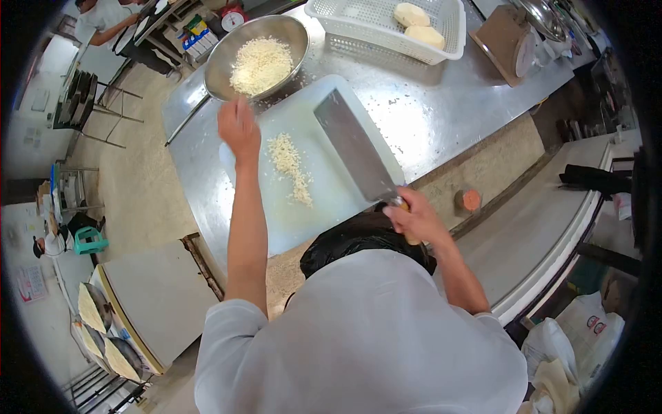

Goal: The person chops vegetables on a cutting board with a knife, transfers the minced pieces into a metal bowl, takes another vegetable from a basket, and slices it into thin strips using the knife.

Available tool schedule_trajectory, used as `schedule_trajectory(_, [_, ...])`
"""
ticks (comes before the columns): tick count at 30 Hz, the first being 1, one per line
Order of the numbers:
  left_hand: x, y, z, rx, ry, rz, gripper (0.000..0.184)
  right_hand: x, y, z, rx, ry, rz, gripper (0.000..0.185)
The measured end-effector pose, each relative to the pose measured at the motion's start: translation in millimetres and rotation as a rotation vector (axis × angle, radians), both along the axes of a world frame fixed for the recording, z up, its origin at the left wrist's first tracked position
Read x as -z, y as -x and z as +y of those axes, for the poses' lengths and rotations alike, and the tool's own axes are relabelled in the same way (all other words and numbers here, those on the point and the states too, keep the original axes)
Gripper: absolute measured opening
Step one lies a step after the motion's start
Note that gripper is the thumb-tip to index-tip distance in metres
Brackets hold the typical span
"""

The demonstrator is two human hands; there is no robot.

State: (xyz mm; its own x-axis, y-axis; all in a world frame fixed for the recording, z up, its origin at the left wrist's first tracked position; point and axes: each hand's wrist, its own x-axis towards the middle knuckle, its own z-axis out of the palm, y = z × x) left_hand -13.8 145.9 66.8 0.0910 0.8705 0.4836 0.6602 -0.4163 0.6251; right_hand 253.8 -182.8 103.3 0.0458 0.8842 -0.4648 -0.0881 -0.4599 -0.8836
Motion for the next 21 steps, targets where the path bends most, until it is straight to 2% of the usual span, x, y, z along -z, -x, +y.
schedule_trajectory(2, [60.6, 32.1, -10.7, 0.060, -0.027, 0.069, 0.034, 11.4, -28.4, -18.5, -0.082, -0.085, -0.242, 0.040])
schedule_trajectory(5, [105.5, 16.5, -34.6, -0.044, -0.058, 0.522, 0.043, 14.2, -63.3, 6.5, -0.241, -0.232, -0.625, 0.043])
schedule_trajectory(8, [88.7, 5.3, -77.9, 0.334, 0.115, 0.354, 0.050, 3.1, -75.1, 72.1, -0.350, -0.357, -0.920, 0.046])
schedule_trajectory(11, [53.6, 14.9, -131.3, 0.553, 0.292, 0.198, 0.051, 34.0, -53.6, 126.3, -0.406, -0.483, -0.983, 0.038])
schedule_trajectory(12, [53.5, 24.6, -145.9, 0.499, 0.241, 0.147, 0.052, 46.4, -40.8, 135.6, -0.407, -0.561, -0.994, 0.037])
schedule_trajectory(14, [52.2, 46.0, -168.1, 0.389, 0.139, 0.051, 0.053, 45.3, -2.8, 139.8, -0.545, -0.494, -0.995, 0.035])
schedule_trajectory(17, [77.7, 80.1, -181.7, -0.056, 0.177, -0.314, 0.054, 56.3, 52.8, 104.8, -0.702, -0.463, -0.995, 0.042])
schedule_trajectory(19, [78.4, 86.5, -173.2, -0.102, 0.239, -0.358, 0.055, 33.7, 67.2, 77.9, -0.720, -0.430, -0.932, 0.039])
schedule_trajectory(20, [80.1, 88.1, -169.5, -0.126, 0.274, -0.378, 0.055, 30.5, 65.0, 71.0, -0.649, -0.472, -0.857, 0.038])
schedule_trajectory(21, [80.2, 83.4, -166.7, -0.151, 0.266, -0.100, 0.057, 29.5, 55.9, 60.8, -0.577, -0.508, -0.780, 0.037])
